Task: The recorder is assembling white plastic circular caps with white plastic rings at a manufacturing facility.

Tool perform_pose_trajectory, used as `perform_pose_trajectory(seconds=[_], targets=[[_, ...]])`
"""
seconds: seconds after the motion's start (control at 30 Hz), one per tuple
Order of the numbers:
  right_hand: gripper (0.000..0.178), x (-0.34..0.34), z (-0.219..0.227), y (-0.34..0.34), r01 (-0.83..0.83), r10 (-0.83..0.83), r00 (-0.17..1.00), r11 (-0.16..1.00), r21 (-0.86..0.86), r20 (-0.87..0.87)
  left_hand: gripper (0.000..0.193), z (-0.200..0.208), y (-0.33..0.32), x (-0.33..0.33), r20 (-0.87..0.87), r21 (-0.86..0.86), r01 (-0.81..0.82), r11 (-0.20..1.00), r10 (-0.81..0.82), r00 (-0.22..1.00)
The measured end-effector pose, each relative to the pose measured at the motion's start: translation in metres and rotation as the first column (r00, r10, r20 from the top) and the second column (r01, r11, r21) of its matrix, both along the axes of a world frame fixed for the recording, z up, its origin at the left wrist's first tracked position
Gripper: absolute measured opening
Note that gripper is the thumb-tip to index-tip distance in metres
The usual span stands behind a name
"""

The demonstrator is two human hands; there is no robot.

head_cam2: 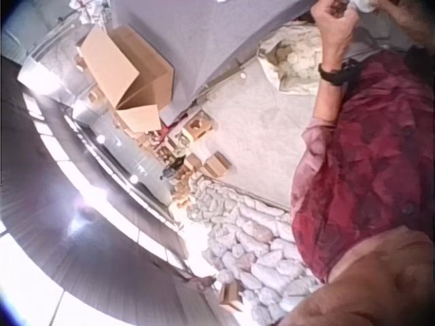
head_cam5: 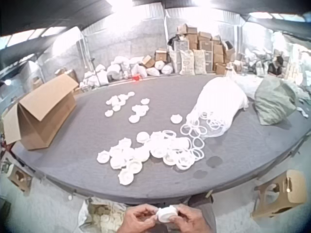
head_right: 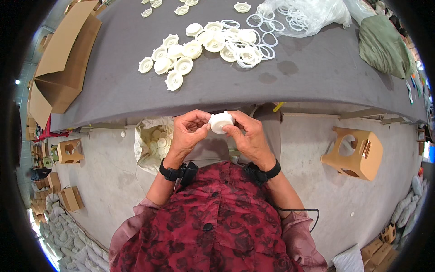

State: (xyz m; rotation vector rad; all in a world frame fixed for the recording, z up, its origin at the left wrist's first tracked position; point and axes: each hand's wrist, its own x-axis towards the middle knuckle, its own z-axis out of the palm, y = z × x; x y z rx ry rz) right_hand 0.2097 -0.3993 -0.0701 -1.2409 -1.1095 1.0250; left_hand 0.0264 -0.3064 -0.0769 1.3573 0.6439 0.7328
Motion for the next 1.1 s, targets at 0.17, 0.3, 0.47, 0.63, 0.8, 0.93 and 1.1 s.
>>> perform_pose_trajectory(seconds=[0.17,0.3,0.47,0.63,0.8,0.93,1.1], targets=[[0.032,0.012,0.004,0.004,-0.110,0.021,0.909,0.975,0.193,0.416,0.017,0.006,-0.002,0.001,0.009,-0.056,0.013,0.998,-0.012,1.000],[0.034,0.016,0.009,0.011,-0.266,0.056,0.757,0.936,0.230,0.651,0.009,0.007,0.006,0.000,-0.086,-0.027,0.128,0.991,-0.130,0.988],[0.038,0.005,0.025,0.018,-0.402,0.161,0.514,0.913,0.071,0.843,0.011,0.006,0.007,-0.008,-0.272,0.028,0.169,0.985,-0.155,0.950],[0.044,-0.001,0.020,0.026,-0.289,0.083,0.706,0.940,0.179,0.703,0.015,0.028,0.011,-0.065,-0.459,0.216,0.088,0.972,0.022,0.888],[0.030,0.044,0.008,0.065,0.137,-0.476,0.473,0.871,0.472,0.742,0.016,0.047,0.009,-0.152,-0.805,0.449,0.208,0.869,0.291,0.518],[0.025,0.061,0.018,0.108,0.192,-0.502,0.417,0.864,0.466,0.758,0.026,0.034,0.009,-0.153,-0.664,0.600,0.080,0.796,0.440,0.604],[0.009,0.082,0.002,0.131,0.163,-0.469,0.514,0.876,0.454,0.719,0.022,0.034,0.026,-0.080,-0.461,0.507,-0.061,0.860,0.330,0.824]])
